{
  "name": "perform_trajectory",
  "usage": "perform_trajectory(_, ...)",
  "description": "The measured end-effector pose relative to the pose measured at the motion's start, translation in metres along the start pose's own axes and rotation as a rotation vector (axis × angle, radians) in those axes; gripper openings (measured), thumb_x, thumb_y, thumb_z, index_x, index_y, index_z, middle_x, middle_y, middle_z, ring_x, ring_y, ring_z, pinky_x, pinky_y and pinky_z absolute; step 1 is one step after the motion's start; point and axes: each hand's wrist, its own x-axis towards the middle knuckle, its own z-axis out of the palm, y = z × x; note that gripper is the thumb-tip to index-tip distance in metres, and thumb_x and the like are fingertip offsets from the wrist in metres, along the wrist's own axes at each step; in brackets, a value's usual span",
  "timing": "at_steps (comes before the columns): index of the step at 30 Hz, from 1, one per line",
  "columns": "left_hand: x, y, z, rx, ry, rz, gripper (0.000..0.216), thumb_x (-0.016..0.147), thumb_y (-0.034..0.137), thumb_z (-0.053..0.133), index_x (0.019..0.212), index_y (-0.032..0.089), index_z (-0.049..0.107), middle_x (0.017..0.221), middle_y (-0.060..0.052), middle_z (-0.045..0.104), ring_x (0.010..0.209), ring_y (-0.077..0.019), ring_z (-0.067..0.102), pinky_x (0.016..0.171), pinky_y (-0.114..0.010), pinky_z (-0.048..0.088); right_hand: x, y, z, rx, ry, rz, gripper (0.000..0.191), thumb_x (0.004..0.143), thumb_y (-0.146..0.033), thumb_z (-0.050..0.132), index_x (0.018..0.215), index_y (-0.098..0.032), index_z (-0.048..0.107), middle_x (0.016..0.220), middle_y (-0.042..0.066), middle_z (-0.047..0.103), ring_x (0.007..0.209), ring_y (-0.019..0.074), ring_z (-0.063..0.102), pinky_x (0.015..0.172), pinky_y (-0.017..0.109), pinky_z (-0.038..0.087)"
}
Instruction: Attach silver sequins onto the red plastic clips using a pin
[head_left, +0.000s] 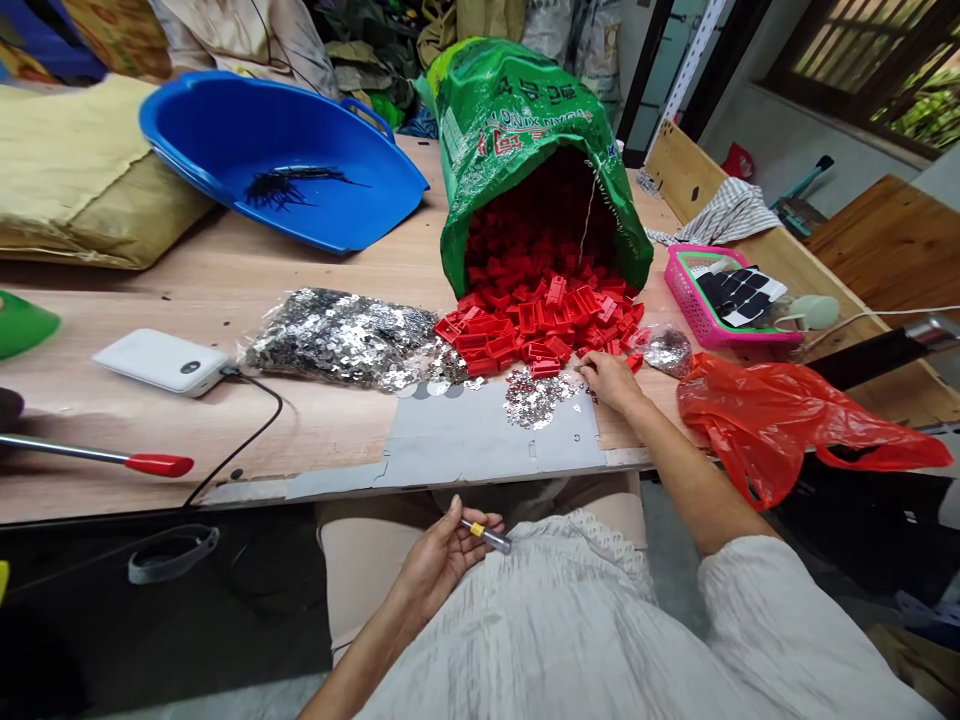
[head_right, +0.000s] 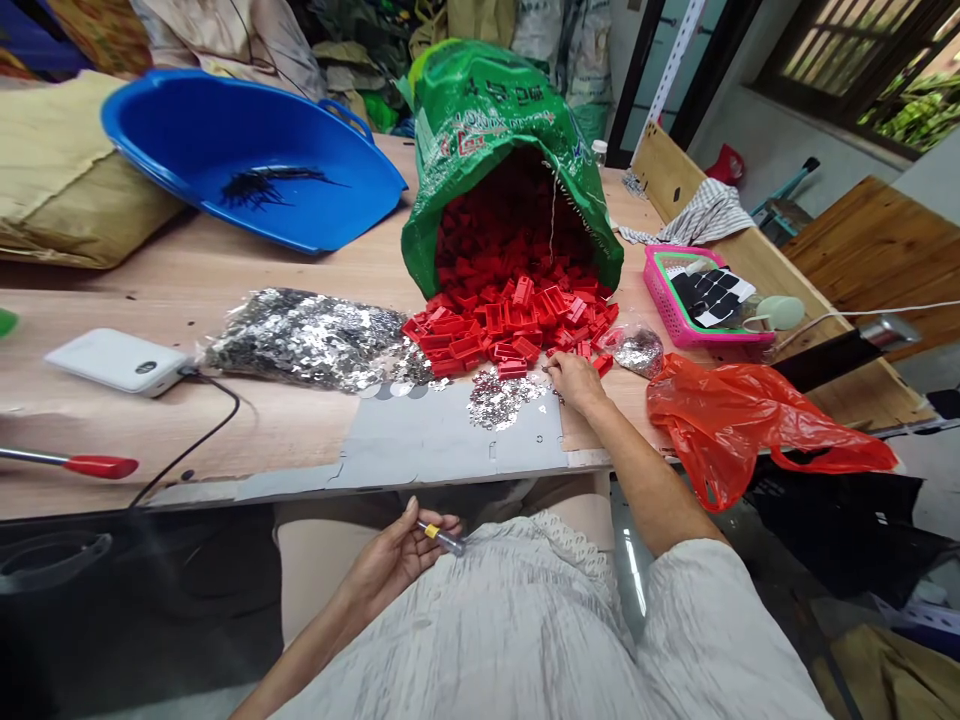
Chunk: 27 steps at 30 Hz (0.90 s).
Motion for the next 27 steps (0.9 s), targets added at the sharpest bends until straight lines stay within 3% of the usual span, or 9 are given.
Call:
perform_trajectory(11,-0.005,0.004,0.005,0.006,0.013,-0.005,0.036,0.094,0.037,0.052,0.076,0.011,0.069,0.090,-0.017,0.076,0.087,-0.0249,0.074,0.081,-0.034,0.056,0.003,-0.022,0.000,0.027,-0.092,-0.088,0.012,0.088,-0.022,0.059,0.092,-0.023,0.071,0.090,0.001,0.074,0.083,0.0171,0.064,0.073,0.025,0.045)
perform_trajectory(17,-0.002,0.002,0.002,-0.002,0.007,0.003,0.035,0.093,0.037,0.054,0.077,0.010,0.068,0.091,-0.017,0.076,0.090,-0.0264,0.074,0.081,-0.035,0.056,-0.010,-0.027,0.011,0.011,-0.050,-0.191,0.016,0.092,-0.019,0.053,0.101,-0.021,0.067,0.102,0.005,0.070,0.094,0.0169,0.062,0.084,0.026,0.044)
perform_trajectory(22,-0.001,0.002,0.003,-0.001,0.007,0.001,0.035,0.094,0.037,0.053,0.076,0.010,0.069,0.090,-0.017,0.076,0.088,-0.0263,0.074,0.082,-0.036,0.056,-0.029,-0.027,0.019,-0.138,0.024,-0.352,0.021,0.097,-0.022,0.045,0.107,-0.021,0.064,0.107,0.007,0.068,0.097,0.0189,0.061,0.086,0.028,0.042)
perform_trajectory(27,-0.002,0.003,0.005,0.005,0.022,-0.005,0.036,0.094,0.036,0.051,0.075,0.011,0.069,0.089,-0.017,0.076,0.087,-0.0254,0.074,0.082,-0.036,0.056,-0.038,-0.022,0.013,-0.224,0.191,-0.105,0.017,0.095,-0.021,0.048,0.102,-0.019,0.063,0.100,0.009,0.069,0.090,0.0211,0.061,0.081,0.030,0.040)
